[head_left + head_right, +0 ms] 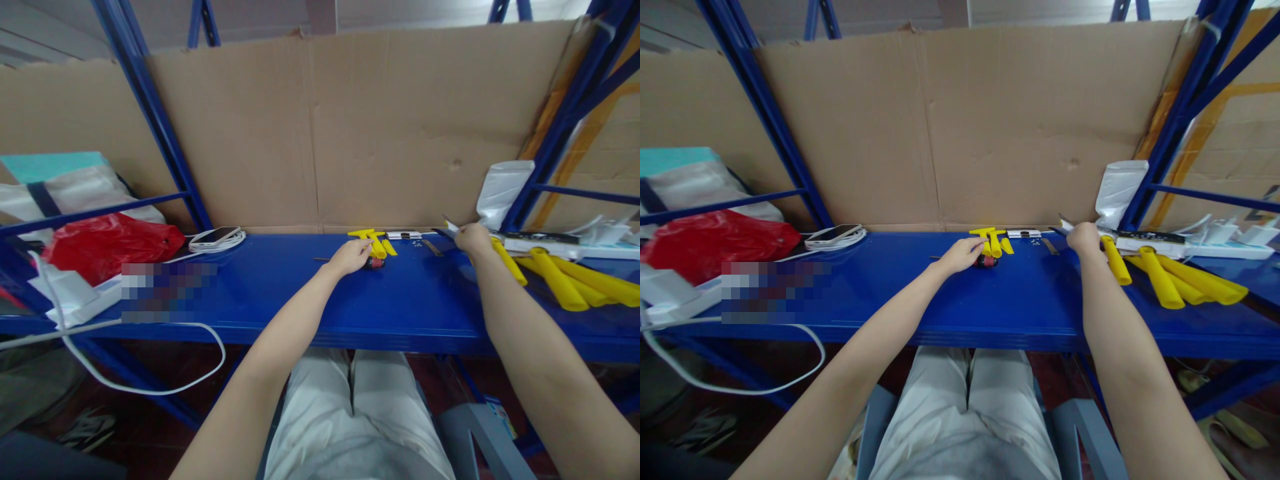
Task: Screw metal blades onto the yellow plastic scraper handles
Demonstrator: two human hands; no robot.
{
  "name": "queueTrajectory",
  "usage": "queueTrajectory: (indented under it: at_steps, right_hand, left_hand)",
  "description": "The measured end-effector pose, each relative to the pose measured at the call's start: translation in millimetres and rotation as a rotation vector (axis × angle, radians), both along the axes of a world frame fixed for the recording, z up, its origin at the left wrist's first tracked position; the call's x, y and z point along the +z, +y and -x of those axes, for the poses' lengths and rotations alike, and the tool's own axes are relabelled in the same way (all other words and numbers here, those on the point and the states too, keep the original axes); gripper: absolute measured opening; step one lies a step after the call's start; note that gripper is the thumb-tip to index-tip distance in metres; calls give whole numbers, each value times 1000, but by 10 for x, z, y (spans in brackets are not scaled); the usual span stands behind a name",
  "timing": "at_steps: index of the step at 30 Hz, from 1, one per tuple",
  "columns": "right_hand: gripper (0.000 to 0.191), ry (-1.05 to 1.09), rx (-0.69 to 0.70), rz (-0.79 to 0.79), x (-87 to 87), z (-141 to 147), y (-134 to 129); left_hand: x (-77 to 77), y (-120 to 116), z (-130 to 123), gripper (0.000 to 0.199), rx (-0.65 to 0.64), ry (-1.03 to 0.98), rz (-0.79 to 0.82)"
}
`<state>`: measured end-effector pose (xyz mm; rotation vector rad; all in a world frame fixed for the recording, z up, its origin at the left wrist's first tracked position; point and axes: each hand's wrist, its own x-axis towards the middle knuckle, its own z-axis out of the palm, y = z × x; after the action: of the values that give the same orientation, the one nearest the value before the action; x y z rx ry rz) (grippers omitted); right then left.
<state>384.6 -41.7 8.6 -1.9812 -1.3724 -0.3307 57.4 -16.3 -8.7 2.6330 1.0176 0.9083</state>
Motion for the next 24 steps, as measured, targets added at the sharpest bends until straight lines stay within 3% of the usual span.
queueTrajectory:
  at_steps: [3, 7, 10, 17, 24]
  right_hand:
    - [22, 72, -33, -46, 59, 114, 88]
    - [29, 38, 143, -341, 122, 381, 171]
    - [29, -30, 279, -433, 122, 643, 185]
    - [20, -122, 543, -366, 17, 1287, 121]
    - [24, -132, 655, -309, -88, 1488, 84]
  left_hand:
    - [-10, 12, 2, 38, -2, -49, -20]
    - [-51, 57, -3, 54, 24, -177, 5]
    - [-75, 107, -17, 64, 30, -305, -20]
    - [-7, 74, -88, 52, 147, -450, -26]
    - [102, -96, -102, 20, 107, -406, 81]
